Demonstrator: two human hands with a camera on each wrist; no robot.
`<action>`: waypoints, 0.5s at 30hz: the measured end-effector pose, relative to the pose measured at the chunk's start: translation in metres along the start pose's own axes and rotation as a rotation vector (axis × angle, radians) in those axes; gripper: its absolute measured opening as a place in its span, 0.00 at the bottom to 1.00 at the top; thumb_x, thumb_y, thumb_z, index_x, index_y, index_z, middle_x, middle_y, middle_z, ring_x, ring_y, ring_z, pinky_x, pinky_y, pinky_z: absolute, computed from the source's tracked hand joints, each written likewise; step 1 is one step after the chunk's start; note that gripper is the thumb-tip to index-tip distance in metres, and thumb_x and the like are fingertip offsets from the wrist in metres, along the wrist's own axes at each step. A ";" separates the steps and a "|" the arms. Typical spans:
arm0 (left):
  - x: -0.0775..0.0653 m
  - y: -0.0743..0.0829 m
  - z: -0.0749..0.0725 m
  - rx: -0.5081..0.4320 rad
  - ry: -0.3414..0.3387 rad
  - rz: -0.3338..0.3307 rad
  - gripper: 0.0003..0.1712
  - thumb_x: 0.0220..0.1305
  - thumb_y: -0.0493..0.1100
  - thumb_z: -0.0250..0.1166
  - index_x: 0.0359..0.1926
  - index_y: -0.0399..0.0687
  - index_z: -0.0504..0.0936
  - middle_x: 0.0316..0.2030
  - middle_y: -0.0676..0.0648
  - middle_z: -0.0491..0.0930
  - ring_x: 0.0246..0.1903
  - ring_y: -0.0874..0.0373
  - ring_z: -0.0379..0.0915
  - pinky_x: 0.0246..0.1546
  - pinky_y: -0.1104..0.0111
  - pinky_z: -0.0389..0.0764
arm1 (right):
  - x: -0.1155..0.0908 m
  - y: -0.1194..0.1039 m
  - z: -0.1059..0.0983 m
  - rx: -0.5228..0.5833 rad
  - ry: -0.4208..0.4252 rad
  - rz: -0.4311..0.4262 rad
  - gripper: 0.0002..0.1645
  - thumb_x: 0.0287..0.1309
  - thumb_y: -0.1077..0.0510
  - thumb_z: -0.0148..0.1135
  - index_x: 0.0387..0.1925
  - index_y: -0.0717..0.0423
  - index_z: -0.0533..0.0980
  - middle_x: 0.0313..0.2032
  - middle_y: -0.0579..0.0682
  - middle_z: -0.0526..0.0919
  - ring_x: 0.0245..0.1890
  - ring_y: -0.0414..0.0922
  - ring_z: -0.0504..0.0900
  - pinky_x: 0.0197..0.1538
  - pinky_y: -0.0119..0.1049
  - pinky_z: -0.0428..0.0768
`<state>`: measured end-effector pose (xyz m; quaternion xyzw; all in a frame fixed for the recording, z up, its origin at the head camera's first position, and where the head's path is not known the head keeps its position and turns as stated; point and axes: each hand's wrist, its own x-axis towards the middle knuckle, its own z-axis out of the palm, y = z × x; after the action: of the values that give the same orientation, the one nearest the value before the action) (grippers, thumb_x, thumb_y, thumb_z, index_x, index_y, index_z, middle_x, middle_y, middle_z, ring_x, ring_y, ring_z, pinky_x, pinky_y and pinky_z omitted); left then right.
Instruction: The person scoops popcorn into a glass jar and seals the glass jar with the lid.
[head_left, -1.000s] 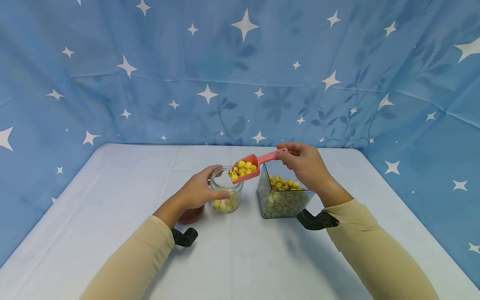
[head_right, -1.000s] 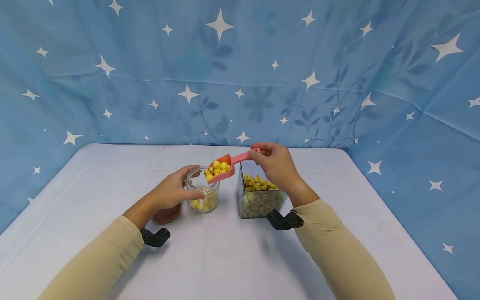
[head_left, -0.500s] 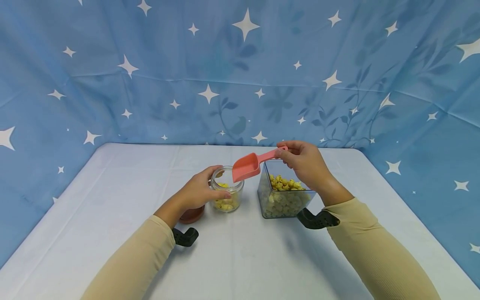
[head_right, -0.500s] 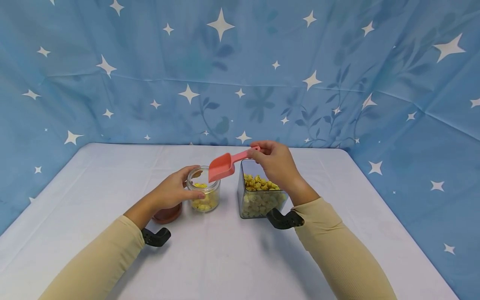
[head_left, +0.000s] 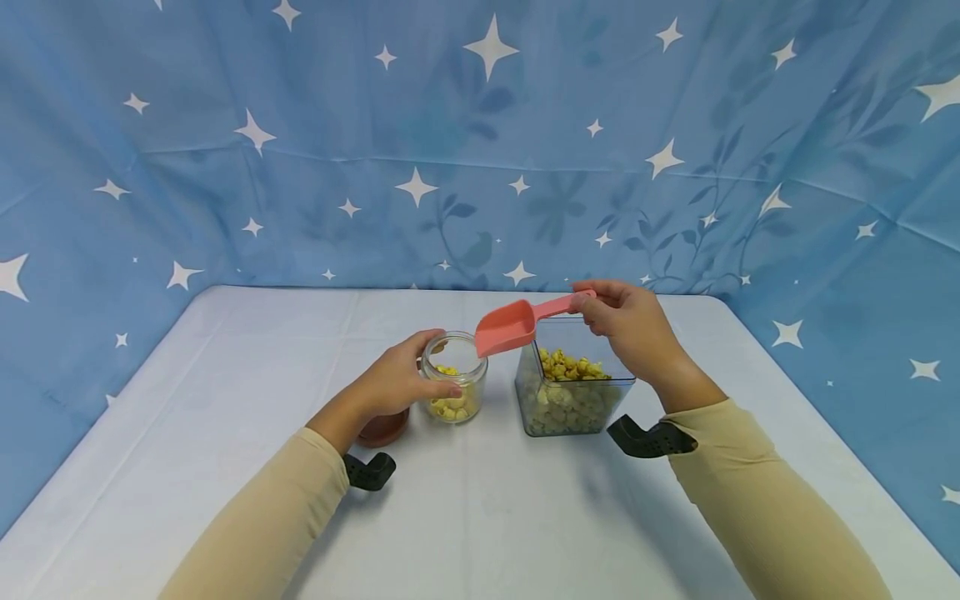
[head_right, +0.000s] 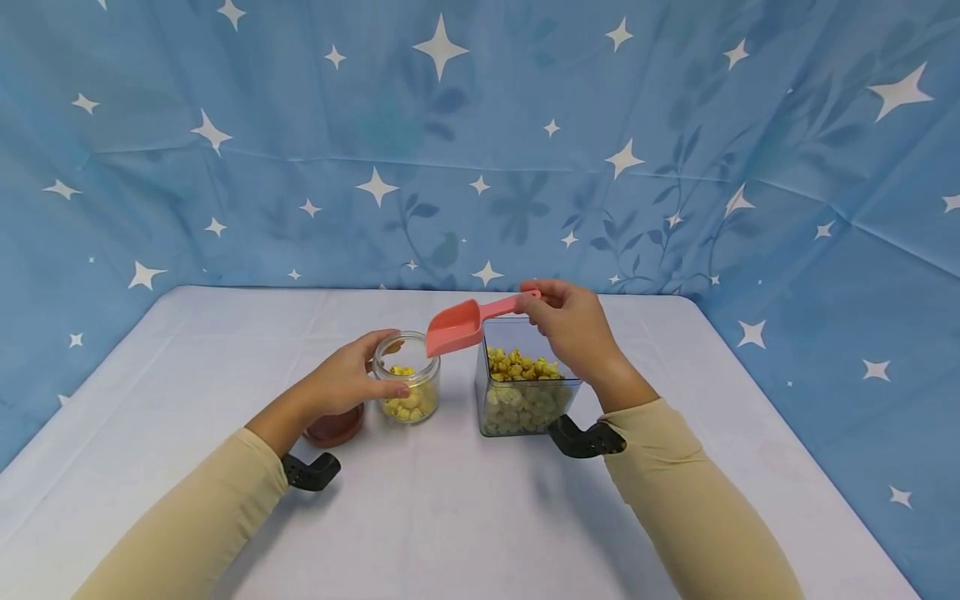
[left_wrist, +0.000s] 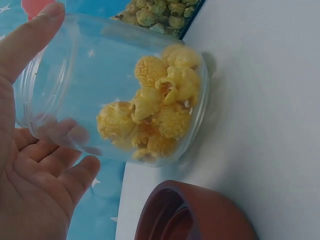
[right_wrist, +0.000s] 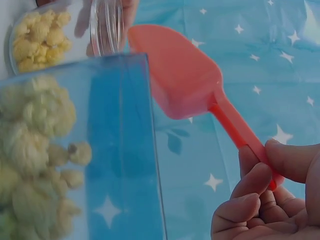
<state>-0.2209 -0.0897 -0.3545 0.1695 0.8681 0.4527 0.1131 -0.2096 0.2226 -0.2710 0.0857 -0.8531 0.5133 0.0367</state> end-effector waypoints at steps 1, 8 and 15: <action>0.000 0.001 0.000 0.007 -0.001 -0.001 0.59 0.50 0.58 0.78 0.76 0.46 0.58 0.68 0.43 0.68 0.68 0.43 0.62 0.65 0.46 0.65 | -0.001 0.001 -0.003 0.011 0.001 -0.005 0.27 0.72 0.48 0.58 0.62 0.64 0.74 0.40 0.55 0.81 0.35 0.47 0.72 0.37 0.34 0.71; 0.001 0.010 -0.004 0.029 0.012 0.020 0.59 0.51 0.60 0.77 0.76 0.46 0.58 0.71 0.45 0.64 0.68 0.45 0.62 0.65 0.47 0.66 | -0.008 0.010 -0.024 0.069 0.017 -0.009 0.29 0.74 0.51 0.56 0.64 0.70 0.70 0.38 0.46 0.80 0.36 0.45 0.71 0.39 0.29 0.75; 0.005 0.028 -0.006 0.037 0.058 0.115 0.55 0.53 0.57 0.78 0.76 0.48 0.60 0.72 0.48 0.63 0.70 0.46 0.59 0.69 0.54 0.62 | -0.015 0.022 -0.050 0.051 0.070 -0.009 0.31 0.75 0.51 0.53 0.66 0.72 0.68 0.37 0.41 0.80 0.36 0.44 0.72 0.41 0.25 0.78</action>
<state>-0.2225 -0.0771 -0.3281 0.2077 0.8680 0.4473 0.0586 -0.1997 0.2786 -0.2690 0.0727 -0.8376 0.5373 0.0666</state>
